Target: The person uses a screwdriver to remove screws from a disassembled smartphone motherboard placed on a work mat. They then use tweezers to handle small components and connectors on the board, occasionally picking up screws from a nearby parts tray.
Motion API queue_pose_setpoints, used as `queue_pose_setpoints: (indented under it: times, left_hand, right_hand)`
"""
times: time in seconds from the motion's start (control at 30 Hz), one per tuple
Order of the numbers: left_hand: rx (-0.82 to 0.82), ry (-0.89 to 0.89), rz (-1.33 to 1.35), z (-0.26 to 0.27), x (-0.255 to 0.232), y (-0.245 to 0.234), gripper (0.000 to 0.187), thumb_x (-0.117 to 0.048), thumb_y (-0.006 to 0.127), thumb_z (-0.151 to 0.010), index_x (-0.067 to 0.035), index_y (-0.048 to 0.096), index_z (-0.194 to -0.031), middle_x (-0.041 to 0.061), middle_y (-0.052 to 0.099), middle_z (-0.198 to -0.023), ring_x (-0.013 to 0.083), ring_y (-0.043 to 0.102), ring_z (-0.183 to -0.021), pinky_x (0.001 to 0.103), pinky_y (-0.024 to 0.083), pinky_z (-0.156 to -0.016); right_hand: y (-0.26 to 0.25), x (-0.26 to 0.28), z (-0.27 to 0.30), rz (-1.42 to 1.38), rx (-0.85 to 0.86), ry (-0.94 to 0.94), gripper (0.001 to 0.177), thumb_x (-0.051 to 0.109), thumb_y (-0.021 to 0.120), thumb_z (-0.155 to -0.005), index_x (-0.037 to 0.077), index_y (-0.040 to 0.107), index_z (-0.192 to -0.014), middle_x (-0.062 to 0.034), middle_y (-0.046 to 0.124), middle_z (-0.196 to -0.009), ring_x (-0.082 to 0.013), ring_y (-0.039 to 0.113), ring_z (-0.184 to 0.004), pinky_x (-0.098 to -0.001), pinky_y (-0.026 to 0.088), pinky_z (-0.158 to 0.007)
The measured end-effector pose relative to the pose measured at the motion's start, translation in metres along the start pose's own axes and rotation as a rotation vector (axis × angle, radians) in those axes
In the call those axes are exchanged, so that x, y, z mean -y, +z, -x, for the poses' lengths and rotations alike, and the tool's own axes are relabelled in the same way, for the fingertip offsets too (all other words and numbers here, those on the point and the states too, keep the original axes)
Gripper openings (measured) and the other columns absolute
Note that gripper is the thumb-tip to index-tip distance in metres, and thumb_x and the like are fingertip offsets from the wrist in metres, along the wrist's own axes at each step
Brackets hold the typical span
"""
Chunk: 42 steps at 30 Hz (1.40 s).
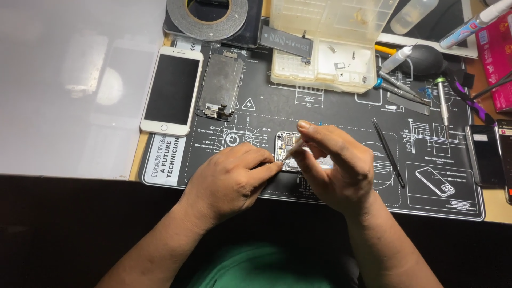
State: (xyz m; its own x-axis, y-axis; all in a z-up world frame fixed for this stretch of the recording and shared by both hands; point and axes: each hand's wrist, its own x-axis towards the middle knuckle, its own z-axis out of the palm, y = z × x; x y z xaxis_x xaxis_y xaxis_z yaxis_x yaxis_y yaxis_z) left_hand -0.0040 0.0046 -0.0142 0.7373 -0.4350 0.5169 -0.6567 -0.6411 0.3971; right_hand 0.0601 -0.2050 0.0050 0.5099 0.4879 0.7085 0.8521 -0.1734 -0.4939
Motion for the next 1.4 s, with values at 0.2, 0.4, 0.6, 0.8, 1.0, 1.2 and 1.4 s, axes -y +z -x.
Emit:
queue_pose_setpoints:
  times: [0.2, 0.4, 0.6, 0.8, 1.0, 1.2, 1.4]
  left_hand:
    - [-0.006, 0.001, -0.006, -0.001, -0.001, 0.000, 0.010, -0.011, 0.064, -0.101, -0.003, 0.069, -0.097, 0.005, 0.065, -0.092, 0.0254, 0.056, -0.075, 0.038, 0.048, -0.059]
    - [-0.027, -0.003, 0.005, -0.002, -0.003, 0.000, 0.011, -0.011, 0.064, -0.101, -0.003, 0.068, -0.094, 0.005, 0.065, -0.091, 0.0253, 0.058, -0.075, 0.038, 0.049, -0.058]
    - [0.043, -0.005, 0.007, 0.000, 0.000, -0.001, 0.017, -0.012, 0.065, -0.097, -0.004, 0.071, -0.112, 0.007, 0.067, -0.100, 0.0258, 0.060, -0.083, 0.038, 0.052, -0.070]
    - [0.029, -0.016, 0.041, 0.000, 0.001, -0.003, 0.040, -0.001, 0.063, -0.090, -0.003, 0.063, -0.130, 0.009, 0.070, -0.102, 0.0275, 0.064, -0.087, 0.039, 0.055, -0.076]
    - [0.042, -0.038, 0.022, -0.002, 0.001, 0.001, 0.022, -0.009, 0.067, -0.091, -0.003, 0.072, -0.112, 0.009, 0.067, -0.100, 0.0270, 0.062, -0.086, 0.039, 0.054, -0.075]
    - [0.038, -0.043, -0.012, -0.002, 0.000, 0.003, 0.022, -0.010, 0.069, -0.091, -0.005, 0.072, -0.112, 0.008, 0.067, -0.099, 0.0267, 0.063, -0.085, 0.039, 0.053, -0.070]
    - [0.045, -0.097, 0.022, -0.007, -0.004, 0.001, 0.017, -0.014, 0.067, -0.092, -0.006, 0.073, -0.106, 0.005, 0.068, -0.093, 0.0230, 0.063, -0.082, 0.035, 0.054, -0.070]
  right_hand:
    - [0.004, 0.007, 0.008, 0.081, 0.012, 0.133, 0.034, -0.002, 0.065, -0.102, 0.003, 0.057, -0.134, -0.0154, 0.078, -0.110, -0.0192, 0.081, -0.093, -0.0230, 0.066, -0.076]
    - [0.006, 0.009, 0.006, 0.038, -0.004, 0.138, 0.031, 0.000, 0.064, -0.101, 0.001, 0.059, -0.132, -0.0160, 0.077, -0.112, -0.0198, 0.080, -0.094, -0.0248, 0.067, -0.079]
    - [-0.029, -0.001, 0.040, 0.111, -0.029, -0.001, 0.077, 0.005, 0.067, -0.105, 0.013, 0.018, -0.164, -0.0148, 0.076, -0.121, -0.0156, 0.080, -0.099, -0.0270, 0.063, -0.092]
    - [-0.120, -0.017, 0.030, 0.698, 0.033, 0.284, 0.025, 0.005, 0.076, -0.104, 0.001, 0.073, -0.128, -0.0075, 0.071, -0.102, -0.0240, 0.056, -0.079, -0.0368, 0.047, -0.080]
    - [-0.147, -0.077, 0.073, 0.784, 0.195, 0.427, 0.029, 0.021, 0.073, -0.098, 0.006, 0.074, -0.122, -0.0101, 0.076, -0.114, -0.0273, 0.071, -0.100, -0.0375, 0.053, -0.092]
    - [-0.138, -0.077, 0.080, 0.752, 0.208, 0.497, 0.025, 0.022, 0.071, -0.099, 0.011, 0.075, -0.121, -0.0006, 0.070, -0.100, -0.0217, 0.069, -0.090, -0.0345, 0.054, -0.080]
    - [-0.139, -0.067, 0.065, 0.731, 0.233, 0.591, 0.031, 0.029, 0.069, -0.097, 0.013, 0.073, -0.123, -0.0004, 0.069, -0.101, -0.0220, 0.065, -0.079, -0.0366, 0.051, -0.073]
